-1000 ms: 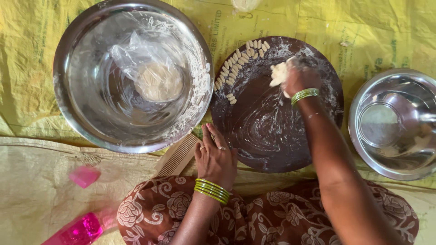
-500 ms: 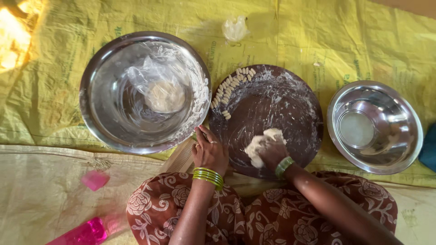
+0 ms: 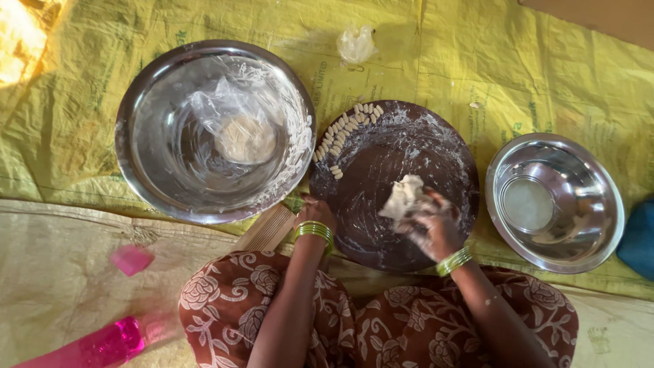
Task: The person kneads dough by hand on a round wooden board, repeatedly pressing and folding the mass. A larger dough ball wrapped in plastic sits in a metal bowl nearby, and small pre-portioned dough pieces are arranged on the board.
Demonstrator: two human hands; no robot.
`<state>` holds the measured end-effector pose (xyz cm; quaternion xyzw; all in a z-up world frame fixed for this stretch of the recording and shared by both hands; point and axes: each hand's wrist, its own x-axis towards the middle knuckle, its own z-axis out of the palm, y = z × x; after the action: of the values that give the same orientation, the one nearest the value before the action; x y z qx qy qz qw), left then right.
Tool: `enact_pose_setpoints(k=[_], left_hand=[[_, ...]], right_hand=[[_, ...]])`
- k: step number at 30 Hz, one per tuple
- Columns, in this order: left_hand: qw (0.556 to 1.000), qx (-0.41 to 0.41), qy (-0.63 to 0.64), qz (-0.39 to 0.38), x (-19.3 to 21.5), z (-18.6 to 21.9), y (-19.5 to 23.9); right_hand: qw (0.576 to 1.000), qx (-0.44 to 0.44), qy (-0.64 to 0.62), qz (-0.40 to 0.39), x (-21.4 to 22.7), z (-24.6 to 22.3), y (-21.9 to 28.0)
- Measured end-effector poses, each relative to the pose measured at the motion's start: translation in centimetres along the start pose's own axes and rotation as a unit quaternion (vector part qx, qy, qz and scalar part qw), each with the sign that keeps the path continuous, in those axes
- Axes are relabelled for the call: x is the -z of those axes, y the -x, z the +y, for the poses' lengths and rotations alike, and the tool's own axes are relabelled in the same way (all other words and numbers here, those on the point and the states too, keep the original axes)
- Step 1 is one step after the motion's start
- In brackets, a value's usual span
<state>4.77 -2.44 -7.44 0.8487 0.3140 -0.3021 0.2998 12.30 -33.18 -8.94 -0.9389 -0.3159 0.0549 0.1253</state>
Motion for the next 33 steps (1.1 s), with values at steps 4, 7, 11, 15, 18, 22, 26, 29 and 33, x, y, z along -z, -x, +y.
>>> enact_pose_setpoints(k=[4,7,11,15,18,22,26,29,33], left_hand=[[0.998,0.003,0.056,0.019,-4.3,-2.1,-5.4],[0.986,0.033,0.148,0.072,-7.3,-3.3,-8.7],[0.954,0.05,0.272,0.113,-9.3,-4.5,-11.1],[0.93,0.063,0.328,0.152,-9.6,-4.5,-11.2],[0.938,0.062,0.315,0.13,-9.7,-4.0,-10.8],[0.946,0.079,0.288,0.126,-10.4,-4.0,-11.2],[0.941,0.116,0.306,0.09,-13.5,-4.6,-12.1],[0.899,0.099,0.413,0.104,-15.5,-5.5,-10.3],[0.906,0.138,0.399,-0.019,-13.7,-4.9,-8.5]], right_hand=[[0.922,-0.151,-0.356,0.037,-3.3,5.7,0.2],[0.966,-0.111,-0.202,0.115,-3.9,7.4,1.7],[0.968,-0.243,-0.033,0.06,-1.3,5.6,2.3],[0.979,-0.133,0.149,-0.042,1.7,1.9,-1.4],[0.948,-0.045,0.305,-0.078,2.4,0.1,-6.5],[0.936,0.01,0.292,-0.195,3.2,0.8,-11.8],[0.967,-0.024,0.204,-0.15,1.6,5.5,-16.9],[0.987,-0.108,0.118,-0.005,0.1,10.0,-20.4],[0.97,-0.167,0.116,0.133,-1.1,12.1,-22.8]])
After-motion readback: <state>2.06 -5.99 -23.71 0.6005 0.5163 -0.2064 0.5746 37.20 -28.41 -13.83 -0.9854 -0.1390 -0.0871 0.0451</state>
